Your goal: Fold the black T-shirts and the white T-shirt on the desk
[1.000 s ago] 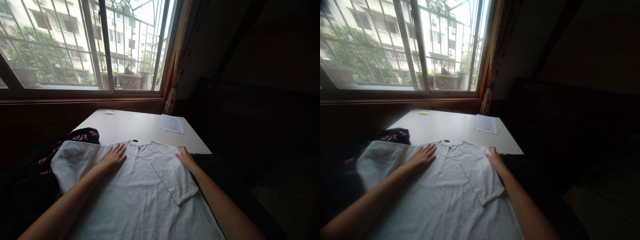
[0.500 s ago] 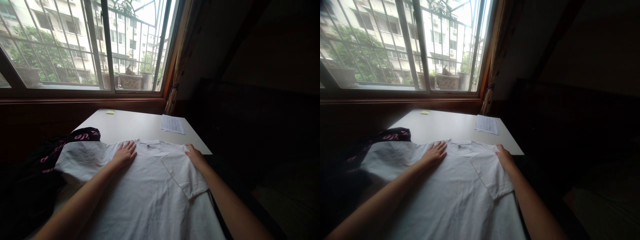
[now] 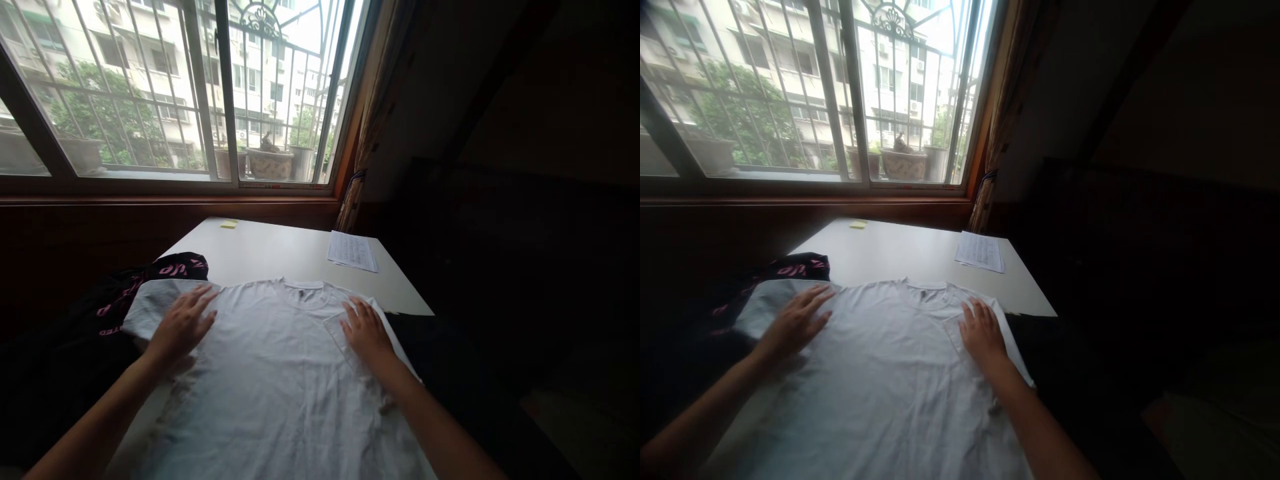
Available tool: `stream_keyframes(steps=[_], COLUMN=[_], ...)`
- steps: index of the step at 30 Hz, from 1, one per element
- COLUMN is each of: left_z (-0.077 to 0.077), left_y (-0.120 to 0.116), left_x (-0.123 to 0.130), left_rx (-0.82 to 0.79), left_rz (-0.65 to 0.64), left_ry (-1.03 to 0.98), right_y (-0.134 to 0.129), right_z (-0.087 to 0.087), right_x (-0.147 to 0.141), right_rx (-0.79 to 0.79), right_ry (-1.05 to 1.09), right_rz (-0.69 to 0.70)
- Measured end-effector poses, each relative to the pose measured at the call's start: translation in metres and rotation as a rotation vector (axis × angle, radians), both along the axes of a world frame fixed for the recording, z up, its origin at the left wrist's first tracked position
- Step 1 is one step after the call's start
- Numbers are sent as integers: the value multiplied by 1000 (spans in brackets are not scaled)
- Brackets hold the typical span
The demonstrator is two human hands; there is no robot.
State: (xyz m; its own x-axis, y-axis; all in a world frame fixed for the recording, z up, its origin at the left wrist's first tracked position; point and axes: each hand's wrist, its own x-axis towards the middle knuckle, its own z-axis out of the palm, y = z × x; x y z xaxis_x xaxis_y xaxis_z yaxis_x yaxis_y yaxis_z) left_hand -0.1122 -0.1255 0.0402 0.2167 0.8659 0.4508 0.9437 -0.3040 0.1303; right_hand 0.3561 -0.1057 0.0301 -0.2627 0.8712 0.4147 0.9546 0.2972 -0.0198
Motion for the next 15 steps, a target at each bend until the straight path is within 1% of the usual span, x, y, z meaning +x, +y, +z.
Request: stream_keyframes(steps=[2, 5, 6, 8, 10, 12, 14, 15], left_z=[7, 8, 7, 4, 2, 3, 7, 10], left_y=[-27, -57, -63, -69, -70, -67, -62, -58], left_x=[-34, -83, -97, -119, -133, -139, -140, -138], left_rx=[47, 92, 68, -41, -179, -259, -270, -247], left_rz=[143, 330, 394, 509, 576, 603, 605, 594], left_ry=[-41, -63, -76, -182, -308, -356, -315, -282], right_y=[-6, -14, -16, -20, -24, -27, -30, -31], right_z=[-5, -13, -15, -20, -22, -23, -21, -20], right_x=[-26, -66, -79, -102, -120, -130, -133, -133], right_rx=[-13, -49, -64, -91, -110, -122, -128, -128], right_ry=[37, 82, 98, 136, 180, 224, 270, 290], right_rz=[98, 222, 255, 310, 354, 396, 421, 425])
